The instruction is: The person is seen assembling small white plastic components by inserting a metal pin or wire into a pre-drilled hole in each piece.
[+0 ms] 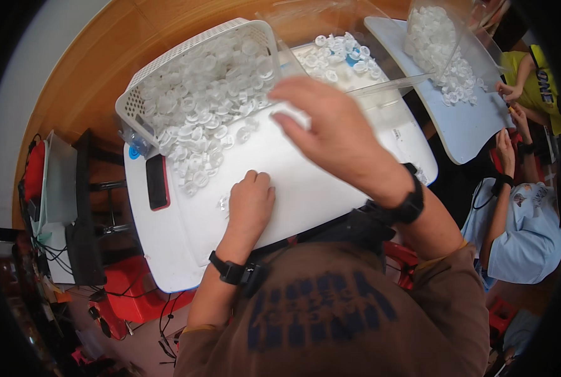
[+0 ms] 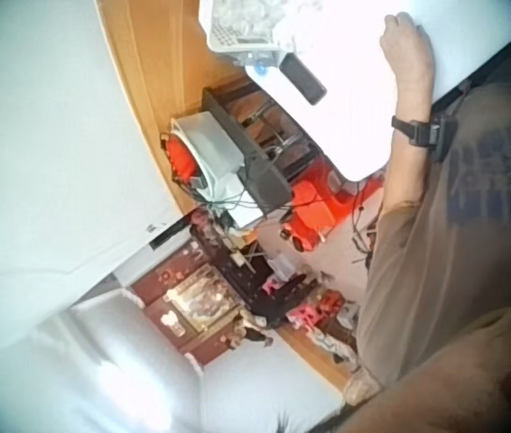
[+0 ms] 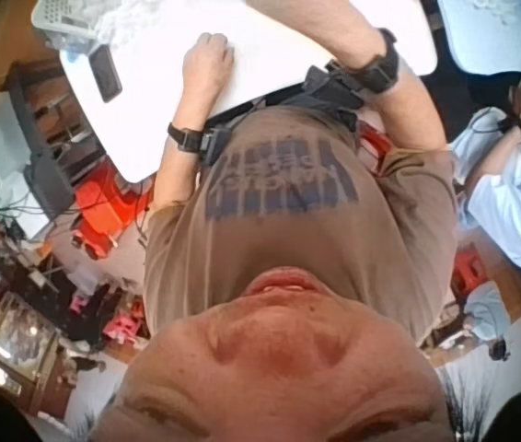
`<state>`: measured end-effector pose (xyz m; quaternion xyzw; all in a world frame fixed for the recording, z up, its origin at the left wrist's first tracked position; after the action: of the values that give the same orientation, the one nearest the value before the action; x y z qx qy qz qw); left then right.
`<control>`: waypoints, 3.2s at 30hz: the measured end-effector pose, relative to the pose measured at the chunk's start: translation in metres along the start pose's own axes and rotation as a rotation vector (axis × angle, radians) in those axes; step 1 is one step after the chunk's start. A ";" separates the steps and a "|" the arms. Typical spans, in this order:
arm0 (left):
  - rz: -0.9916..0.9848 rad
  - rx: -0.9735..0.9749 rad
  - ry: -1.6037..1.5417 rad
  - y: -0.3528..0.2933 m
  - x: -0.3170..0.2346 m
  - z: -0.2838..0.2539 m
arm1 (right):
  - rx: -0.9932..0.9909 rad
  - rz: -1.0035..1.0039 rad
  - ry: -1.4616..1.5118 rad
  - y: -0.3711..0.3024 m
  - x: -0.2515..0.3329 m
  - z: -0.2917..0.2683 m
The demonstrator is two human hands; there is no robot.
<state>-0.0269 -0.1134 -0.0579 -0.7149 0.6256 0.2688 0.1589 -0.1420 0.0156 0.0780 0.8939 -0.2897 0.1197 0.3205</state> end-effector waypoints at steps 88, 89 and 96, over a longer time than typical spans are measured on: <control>0.341 -0.127 -0.772 -0.026 -0.108 -0.069 | 0.406 0.679 1.569 -0.120 0.010 0.006; 0.352 -0.120 -0.771 -0.026 -0.109 -0.069 | 0.410 0.691 1.567 -0.120 0.010 0.006; 0.340 -0.106 -0.732 -0.025 -0.113 -0.070 | 0.412 0.684 1.574 -0.122 0.009 0.006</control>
<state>0.0027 -0.0572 0.0621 -0.4656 0.6224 0.5597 0.2873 -0.0620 0.0836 0.0155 0.4565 -0.2094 0.8398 0.2062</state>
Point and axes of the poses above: each hand's wrist, its own y-axis towards the middle knuckle, its own z-axis out of the palm, x = y × z, the point moved 3 cm from there along y, towards the middle knuckle, and after that the axes turned 13 degrees about -y, right-handed, at the moved point
